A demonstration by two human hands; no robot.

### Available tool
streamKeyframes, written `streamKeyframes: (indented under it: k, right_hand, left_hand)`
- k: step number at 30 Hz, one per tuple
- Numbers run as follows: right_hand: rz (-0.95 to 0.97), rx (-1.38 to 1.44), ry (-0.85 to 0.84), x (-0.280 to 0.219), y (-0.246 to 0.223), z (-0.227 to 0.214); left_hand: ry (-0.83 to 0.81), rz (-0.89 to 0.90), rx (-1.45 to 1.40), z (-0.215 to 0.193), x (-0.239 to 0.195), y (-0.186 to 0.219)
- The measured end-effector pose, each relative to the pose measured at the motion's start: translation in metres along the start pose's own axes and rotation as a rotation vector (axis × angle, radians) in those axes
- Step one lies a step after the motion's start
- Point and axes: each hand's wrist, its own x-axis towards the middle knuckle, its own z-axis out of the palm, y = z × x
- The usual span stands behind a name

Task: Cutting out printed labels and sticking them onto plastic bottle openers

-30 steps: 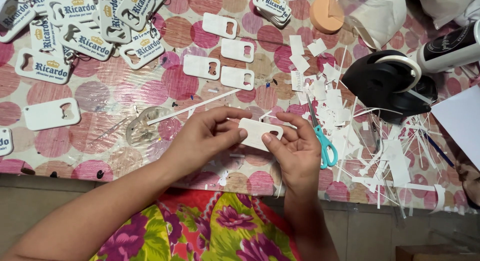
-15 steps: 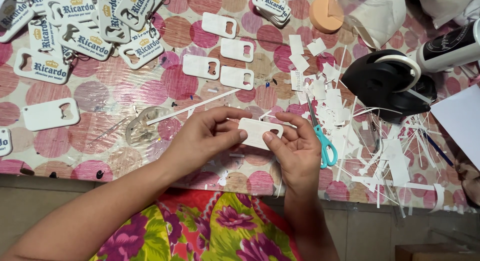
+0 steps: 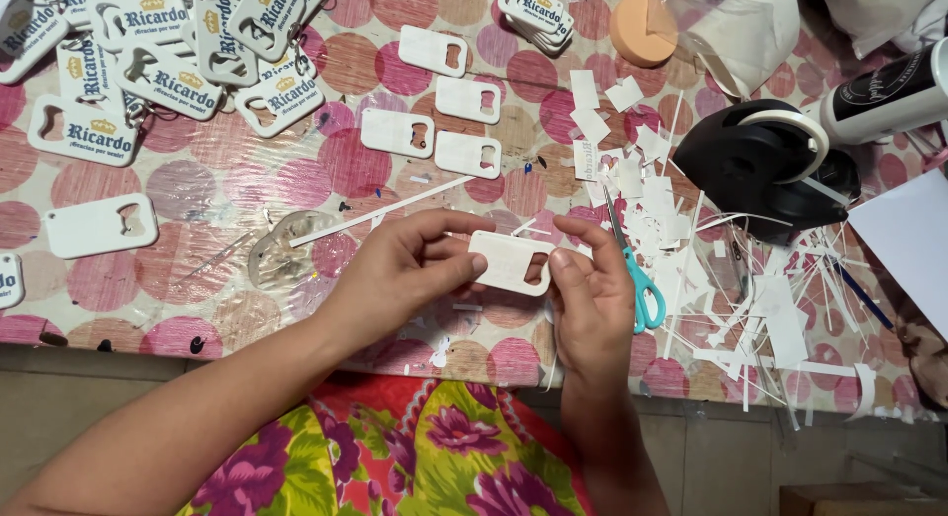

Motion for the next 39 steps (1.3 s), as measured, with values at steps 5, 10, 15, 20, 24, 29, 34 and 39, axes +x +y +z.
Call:
streamKeyframes:
  k: [5,10,15,20,24,29,34,39]
  right_hand:
    - [0.044,-0.033,-0.03,-0.0026,-0.0069,0.0058]
    - [0.114,-0.023,0.0,-0.0027,-0.0079,0.0077]
    - [0.128,-0.033,0.021,-0.0029,-0.006,0.0056]
    - [0.129,-0.034,0.023,-0.0022,-0.0046,0.0031]
    - [0.127,-0.038,0.026,-0.0025,-0.0037,0.002]
    - [0.123,-0.042,0.025,-0.0018,-0.0032,0.0011]
    - [0.118,-0.046,0.036,-0.0037,-0.004,0.0045]
    - [0.104,-0.017,0.06,-0.0045,-0.0022,0.0051]
  left_hand:
    - [0.004,0.003,0.007,0.0001,0.0003,0.0008]
    - [0.006,0.018,0.022,-0.0008,0.0007,-0.0016]
    - [0.005,0.031,0.037,-0.0016,0.0008,-0.0042]
    - [-0.003,0.036,0.04,0.0004,0.0001,-0.0038]
    - [-0.002,0.039,0.035,0.0004,0.0005,-0.0063]
    - [0.001,0.039,0.044,0.0015,0.0002,-0.004]
    - [0.001,0.046,0.053,0.0011,0.0019,-0.0061]
    - [-0.016,0.021,0.097,0.0035,0.0034,-0.0015]
